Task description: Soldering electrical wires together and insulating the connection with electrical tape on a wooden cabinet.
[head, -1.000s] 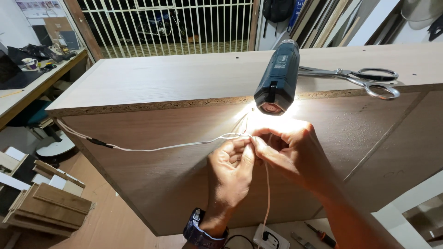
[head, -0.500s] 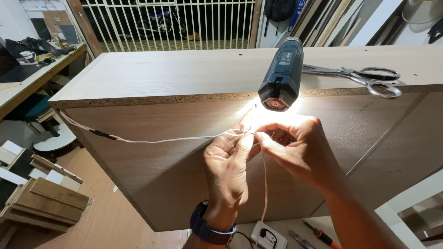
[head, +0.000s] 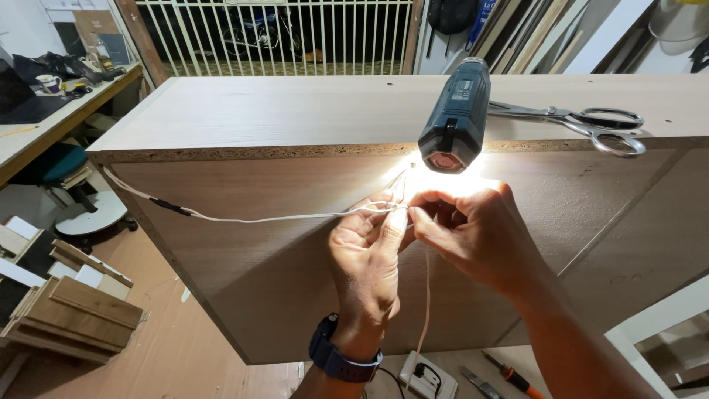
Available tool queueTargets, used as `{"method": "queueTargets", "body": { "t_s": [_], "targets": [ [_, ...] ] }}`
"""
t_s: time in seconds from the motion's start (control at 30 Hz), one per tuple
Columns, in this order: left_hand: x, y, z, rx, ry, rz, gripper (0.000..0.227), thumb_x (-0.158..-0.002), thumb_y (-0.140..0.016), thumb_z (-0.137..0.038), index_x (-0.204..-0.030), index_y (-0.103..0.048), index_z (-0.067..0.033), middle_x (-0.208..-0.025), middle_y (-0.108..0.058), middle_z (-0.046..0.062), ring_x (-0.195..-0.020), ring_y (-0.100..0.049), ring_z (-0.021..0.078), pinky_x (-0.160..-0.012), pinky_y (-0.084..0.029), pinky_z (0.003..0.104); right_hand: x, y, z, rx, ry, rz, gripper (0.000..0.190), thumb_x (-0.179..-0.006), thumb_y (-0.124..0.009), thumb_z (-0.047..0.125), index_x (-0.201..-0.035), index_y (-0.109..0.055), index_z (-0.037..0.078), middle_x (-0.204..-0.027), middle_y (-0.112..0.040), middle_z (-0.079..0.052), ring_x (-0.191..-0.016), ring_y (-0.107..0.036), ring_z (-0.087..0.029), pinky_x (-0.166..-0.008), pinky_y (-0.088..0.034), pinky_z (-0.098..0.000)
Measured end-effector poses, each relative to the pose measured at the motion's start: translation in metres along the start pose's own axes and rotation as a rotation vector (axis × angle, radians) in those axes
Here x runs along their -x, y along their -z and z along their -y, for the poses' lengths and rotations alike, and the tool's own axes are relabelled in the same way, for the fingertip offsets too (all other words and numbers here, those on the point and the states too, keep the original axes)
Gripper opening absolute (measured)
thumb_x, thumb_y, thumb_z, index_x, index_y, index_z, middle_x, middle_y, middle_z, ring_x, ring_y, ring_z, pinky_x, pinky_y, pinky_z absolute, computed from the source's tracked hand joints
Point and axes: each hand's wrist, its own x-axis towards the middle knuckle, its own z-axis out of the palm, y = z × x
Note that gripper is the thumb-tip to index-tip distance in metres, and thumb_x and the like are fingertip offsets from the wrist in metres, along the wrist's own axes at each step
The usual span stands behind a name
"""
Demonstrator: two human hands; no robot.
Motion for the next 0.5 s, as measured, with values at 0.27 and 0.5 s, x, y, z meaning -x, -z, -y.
{"method": "queueTargets", "body": {
  "t_s": [0.27,0.5],
  "targets": [
    [0.0002,-0.0028,-0.0004,0.015,-0.012,0.001,0.016,-0.086,-0.073,0.004,-0.101,-0.070,0.0069,-0.088,-0.076,0.015,-0.078,-0.073,0.0187,-0.081,-0.067,0.036,-0.0013,-0.0014,-0.0032,0.155,-0.090,0.078,0.018,-0.091,-0.067,0.022,-0.075,-0.062,0.019,-0.059,-0.038,0.007,-0.061,-0.029,-0.011,-0.058,-0.038,-0.0236],
    [0.0001,-0.0023,0.0007,-0.006,-0.023,-0.011,0.014,-0.084,-0.075,0.006,-0.097,-0.071,0.0055,-0.095,-0.076,0.014,-0.081,-0.073,0.0156,-0.080,-0.063,0.027,-0.0025,-0.0036,-0.0045,0.181,0.010,0.082,0.021,-0.094,-0.066,0.019,-0.078,-0.054,0.016,-0.061,-0.035,0.003,-0.060,-0.027,-0.014,-0.056,-0.038,-0.0276]
  ]
}}
